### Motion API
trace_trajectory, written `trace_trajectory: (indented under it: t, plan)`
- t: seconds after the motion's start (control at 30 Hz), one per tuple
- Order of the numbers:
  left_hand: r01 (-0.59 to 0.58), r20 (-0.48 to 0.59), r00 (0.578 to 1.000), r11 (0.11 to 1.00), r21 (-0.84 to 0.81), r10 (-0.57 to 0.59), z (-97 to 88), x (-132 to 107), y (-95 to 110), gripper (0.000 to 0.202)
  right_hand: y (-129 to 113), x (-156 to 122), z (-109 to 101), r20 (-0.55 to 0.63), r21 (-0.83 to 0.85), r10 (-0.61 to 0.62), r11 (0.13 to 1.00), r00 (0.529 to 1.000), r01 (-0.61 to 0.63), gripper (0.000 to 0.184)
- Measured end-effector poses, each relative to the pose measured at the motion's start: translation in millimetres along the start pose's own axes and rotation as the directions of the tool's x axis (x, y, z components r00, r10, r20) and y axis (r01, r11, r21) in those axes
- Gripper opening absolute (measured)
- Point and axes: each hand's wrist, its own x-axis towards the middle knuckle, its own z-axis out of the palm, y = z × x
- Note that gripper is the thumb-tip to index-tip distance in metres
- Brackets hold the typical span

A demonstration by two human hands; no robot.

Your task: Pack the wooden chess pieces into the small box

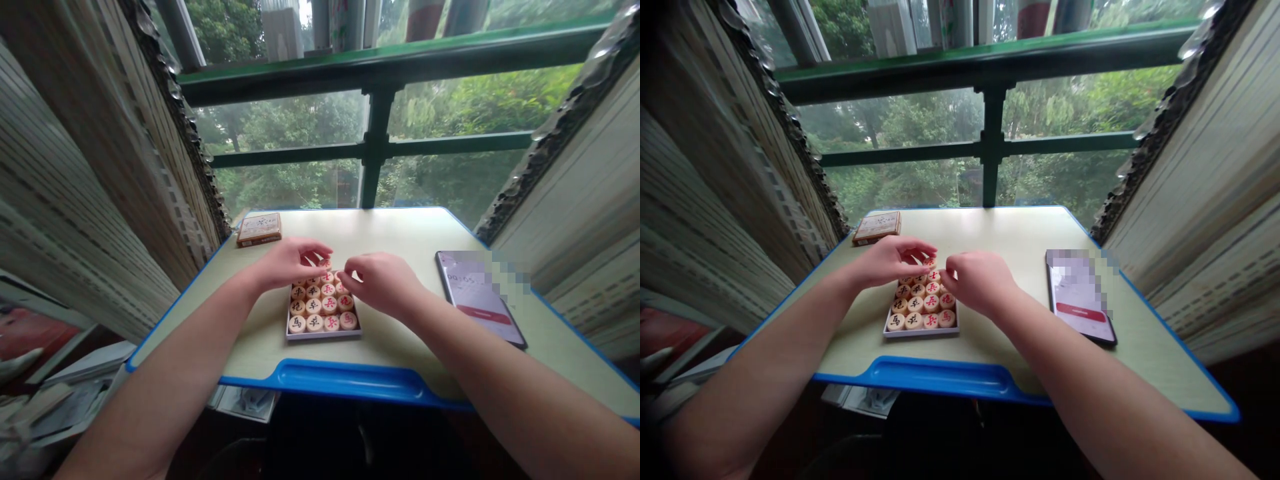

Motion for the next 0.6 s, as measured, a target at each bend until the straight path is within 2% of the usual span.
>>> trace_trajectory:
  t: [0.3, 0.43, 0.6]
  plan:
    - [0.021, 0.029, 0.999, 0.996, -0.088, -0.019, 0.4, -1, 4, 0.033, 1, -1, 1, -0.098, 0.093, -0.014, 0.995, 0.995, 0.023, 0.024]
    - [0.073, 0.109, 0.993, 0.971, -0.23, -0.049, 0.9, -1, 3, 0.033, 4, -3, 6, -0.183, 0.142, -0.15, 0.974, 0.971, 0.177, 0.024]
    - [0.098, 0.082, 0.994, 0.924, -0.37, -0.072, -1.3, -1, 4, 0.038, 5, -3, 10, -0.327, 0.148, -0.233, 0.944, 0.916, 0.293, 0.023]
